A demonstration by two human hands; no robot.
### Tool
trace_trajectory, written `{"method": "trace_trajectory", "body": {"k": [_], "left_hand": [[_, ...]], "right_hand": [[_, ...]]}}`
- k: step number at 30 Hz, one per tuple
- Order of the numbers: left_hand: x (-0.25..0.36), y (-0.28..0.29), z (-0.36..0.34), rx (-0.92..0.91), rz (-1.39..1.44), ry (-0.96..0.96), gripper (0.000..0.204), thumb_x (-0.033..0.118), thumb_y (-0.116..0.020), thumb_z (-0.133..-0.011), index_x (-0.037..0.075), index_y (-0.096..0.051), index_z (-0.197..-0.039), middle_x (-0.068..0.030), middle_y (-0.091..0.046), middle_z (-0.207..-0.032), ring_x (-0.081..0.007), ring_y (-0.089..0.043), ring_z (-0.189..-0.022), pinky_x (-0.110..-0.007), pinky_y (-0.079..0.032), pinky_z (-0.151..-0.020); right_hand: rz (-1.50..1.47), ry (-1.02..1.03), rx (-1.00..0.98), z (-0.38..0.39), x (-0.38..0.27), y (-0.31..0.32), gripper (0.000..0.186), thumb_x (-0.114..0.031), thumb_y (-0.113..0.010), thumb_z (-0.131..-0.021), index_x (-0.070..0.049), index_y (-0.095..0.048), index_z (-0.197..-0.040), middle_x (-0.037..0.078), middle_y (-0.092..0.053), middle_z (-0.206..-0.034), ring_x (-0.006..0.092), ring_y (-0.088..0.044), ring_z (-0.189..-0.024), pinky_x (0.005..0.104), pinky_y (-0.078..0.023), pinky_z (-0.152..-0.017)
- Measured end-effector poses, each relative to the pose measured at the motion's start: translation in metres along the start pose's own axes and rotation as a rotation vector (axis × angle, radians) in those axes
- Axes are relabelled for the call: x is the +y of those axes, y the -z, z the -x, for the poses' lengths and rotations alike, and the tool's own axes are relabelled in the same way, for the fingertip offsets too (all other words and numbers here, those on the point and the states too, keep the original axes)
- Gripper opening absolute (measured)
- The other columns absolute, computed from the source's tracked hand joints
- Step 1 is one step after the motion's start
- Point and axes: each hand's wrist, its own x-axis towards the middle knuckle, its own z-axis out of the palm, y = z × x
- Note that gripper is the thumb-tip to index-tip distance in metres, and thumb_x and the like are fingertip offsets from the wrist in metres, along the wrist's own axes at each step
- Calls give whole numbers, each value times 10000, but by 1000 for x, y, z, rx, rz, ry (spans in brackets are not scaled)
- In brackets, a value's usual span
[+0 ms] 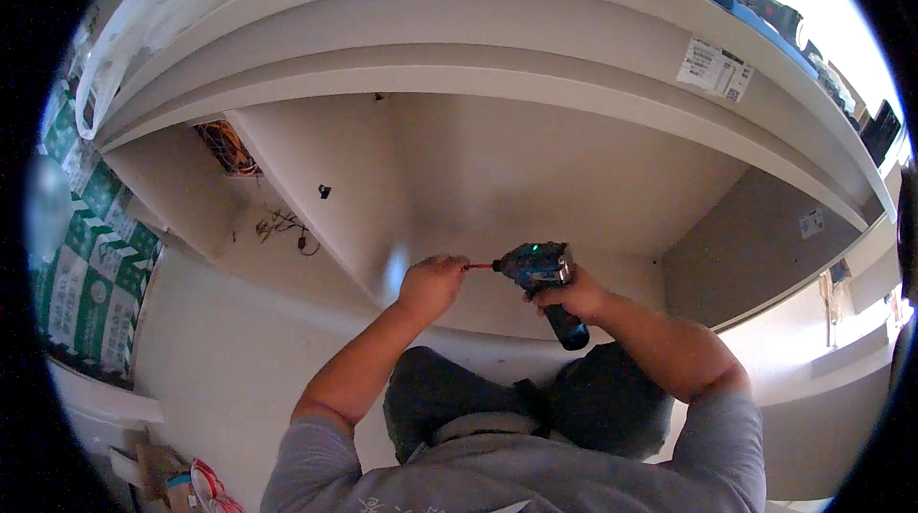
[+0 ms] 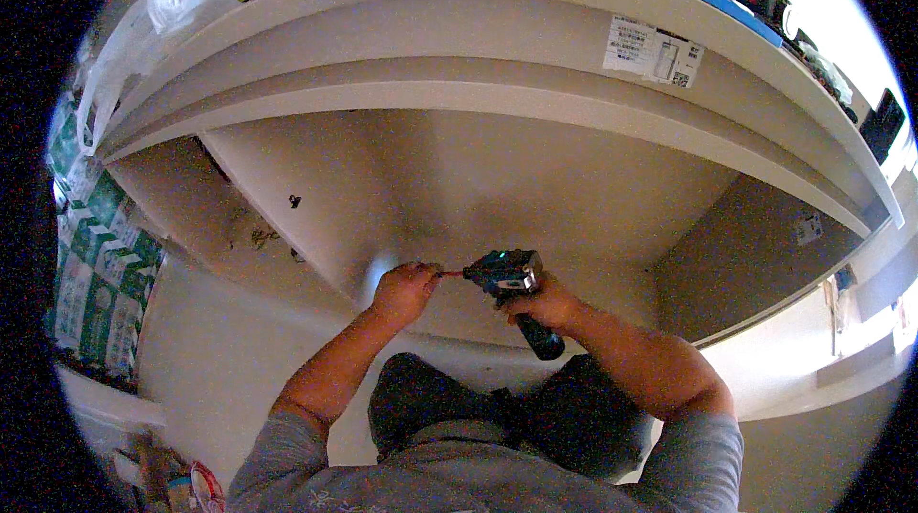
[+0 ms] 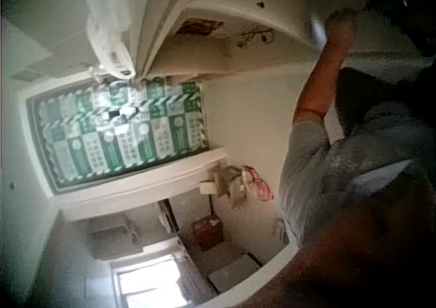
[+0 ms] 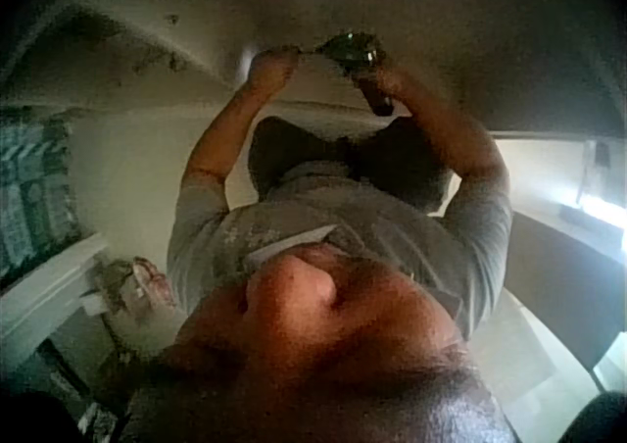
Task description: The person uses a power drill to screw small brackets or hardware into the interior walls of a wooden cabinet unit.
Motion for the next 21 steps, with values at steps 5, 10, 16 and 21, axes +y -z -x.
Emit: {"method": "trace_trajectory", "body": {"k": [5,10,16,21], "left_hand": [[6,17,42,381,642,446,189,254,-658,-942,84,-663,-1024,-59,-613,-771,-191,-591,-673,-341,-476,-570],[-17,-28,153,410,1699,1091,267,319,-595,-996,55,-612,-1039,5,-490,-715,-101,-421,-574,-238,-323,-474],[-22,-27,230,413,1982,1519,178,205,-530,-993,50,-584,-1063,0,-463,-713,-106,-416,-575,-240,-313,-468],[-13,-35,263,501,1998,1489,158,162,-530,-976,71,-587,-1092,-12,-510,-752,-115,-437,-600,-248,-349,-490]], "right_hand": [[-219,-66,-19,3,-10,-22,376,-1,-714,-774,-34,-635,-1140,124,-722,-979,227,-674,-724,384,-576,-661],[-376,-144,-145,-26,8,-34,399,-61,-711,-787,-50,-621,-1175,107,-713,-1012,232,-675,-765,392,-571,-719],[-456,-218,-207,-53,43,-66,421,-120,-716,-793,-59,-612,-1196,89,-699,-1031,234,-669,-811,413,-556,-767],[-531,-195,-261,-71,66,-99,432,-94,-698,-783,-64,-592,-1200,98,-686,-1027,235,-670,-802,411,-561,-751]]}}
